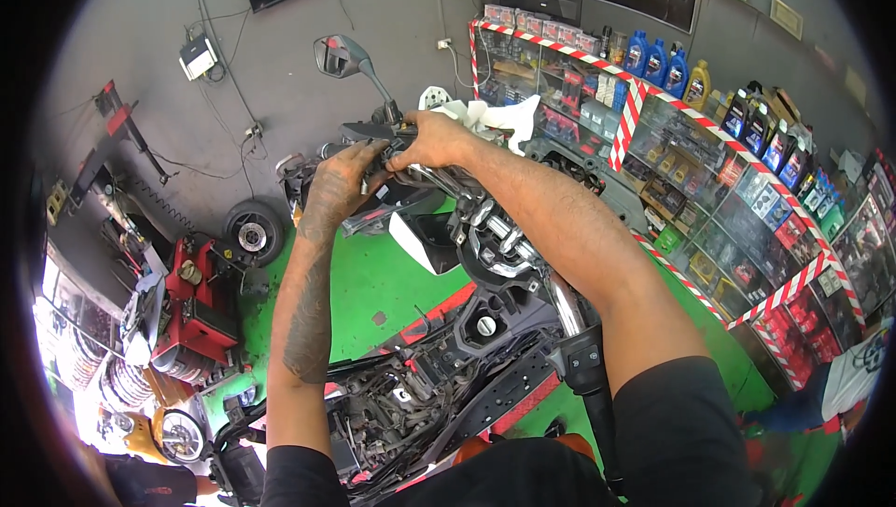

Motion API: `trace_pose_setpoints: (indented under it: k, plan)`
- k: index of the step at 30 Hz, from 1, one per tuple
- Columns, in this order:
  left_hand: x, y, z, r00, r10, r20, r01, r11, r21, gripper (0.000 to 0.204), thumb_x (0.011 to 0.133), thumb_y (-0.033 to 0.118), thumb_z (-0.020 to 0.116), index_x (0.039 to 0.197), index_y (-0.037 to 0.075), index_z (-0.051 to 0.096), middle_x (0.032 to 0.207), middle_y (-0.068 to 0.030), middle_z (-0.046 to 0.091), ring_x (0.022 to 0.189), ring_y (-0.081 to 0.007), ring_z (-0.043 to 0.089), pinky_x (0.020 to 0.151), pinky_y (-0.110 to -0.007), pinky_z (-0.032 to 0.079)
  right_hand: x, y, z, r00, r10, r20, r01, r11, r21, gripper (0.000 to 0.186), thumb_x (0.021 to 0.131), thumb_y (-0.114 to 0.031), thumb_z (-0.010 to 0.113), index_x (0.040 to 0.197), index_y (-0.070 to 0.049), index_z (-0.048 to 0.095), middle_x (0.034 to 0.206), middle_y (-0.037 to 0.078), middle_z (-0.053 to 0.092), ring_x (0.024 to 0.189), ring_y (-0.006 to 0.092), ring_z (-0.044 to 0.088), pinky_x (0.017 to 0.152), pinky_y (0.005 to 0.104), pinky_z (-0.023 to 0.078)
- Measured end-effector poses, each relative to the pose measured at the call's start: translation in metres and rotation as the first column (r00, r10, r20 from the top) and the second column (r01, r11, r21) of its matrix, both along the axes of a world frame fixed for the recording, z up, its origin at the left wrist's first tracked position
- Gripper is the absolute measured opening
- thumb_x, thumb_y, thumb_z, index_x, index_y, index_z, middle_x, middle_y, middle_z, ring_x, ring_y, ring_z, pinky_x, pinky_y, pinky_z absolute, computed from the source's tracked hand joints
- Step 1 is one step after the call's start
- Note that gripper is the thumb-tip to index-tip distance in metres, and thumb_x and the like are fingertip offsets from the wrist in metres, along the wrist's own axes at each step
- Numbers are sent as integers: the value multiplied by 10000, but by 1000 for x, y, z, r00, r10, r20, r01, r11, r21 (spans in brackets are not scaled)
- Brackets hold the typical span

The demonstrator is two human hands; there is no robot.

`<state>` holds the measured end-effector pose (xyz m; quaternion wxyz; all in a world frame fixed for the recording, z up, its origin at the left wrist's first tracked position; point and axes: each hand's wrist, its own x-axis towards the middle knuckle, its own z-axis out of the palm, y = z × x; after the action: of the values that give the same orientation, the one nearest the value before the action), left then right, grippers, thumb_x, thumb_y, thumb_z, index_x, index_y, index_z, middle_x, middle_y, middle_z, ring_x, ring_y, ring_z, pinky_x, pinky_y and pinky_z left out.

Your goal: Repairing or servicing a motorcycle's handlebar components and wiring.

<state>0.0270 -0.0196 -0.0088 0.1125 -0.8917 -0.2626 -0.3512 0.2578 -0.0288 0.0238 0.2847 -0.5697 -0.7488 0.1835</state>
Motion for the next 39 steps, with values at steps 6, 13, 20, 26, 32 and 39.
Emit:
trace_pose_setpoints:
  k: [6,13,20,26,32,39]
  plan:
    - [-4,2,-3,1000,8,-8,-8,999,38,487,862,245,786,1295,98,617,1048,-99,695,1005,-320,704,798,-448,593,1,1,2,999,29,-21,-29,1000,7,926,626,-505,918,1287,77,630,1163,221,727,1062,309,711,962,351,541]
    - [-1,-1,-7,999,-6,-33,1,989,-146,419,874,241,791,1157,48,549,1016,-154,697,965,-388,697,791,-474,576,6,7,0,999,40,-24,-41,999,-24,1043,712,-605,870,1393,114,543,1322,277,648,1231,358,640,1078,389,489]
    - [-6,-42,-96,177,82,981,885,422,-195,358,915,335,704,983,102,442,730,17,400,591,-96,392,486,-240,331,11,24,-7,999,37,3,-37,999,0,795,899,-531,739,1401,62,571,1327,283,647,1234,370,639,1076,397,482]
    - [-1,-135,-193,-38,428,903,930,345,-124,264,887,251,676,1001,162,455,748,32,377,596,-81,347,434,-227,257,19,30,-12,987,-125,97,114,986,119,624,973,-454,662,1326,59,624,1156,267,719,1092,358,704,986,435,529]
    - [-38,-211,-254,0,618,786,952,240,-190,240,859,203,693,1024,106,548,738,21,391,583,-85,354,435,-223,252,29,28,-2,990,-140,23,134,976,172,601,981,-453,651,1308,51,640,1087,253,738,1013,350,728,915,441,556]
    - [-73,-283,-297,30,736,677,939,212,-272,192,880,229,662,973,82,581,680,23,371,558,-90,349,440,-227,255,36,-1,11,931,-161,-328,262,920,291,562,976,-400,674,1291,64,640,1178,237,721,1067,328,707,943,401,528]
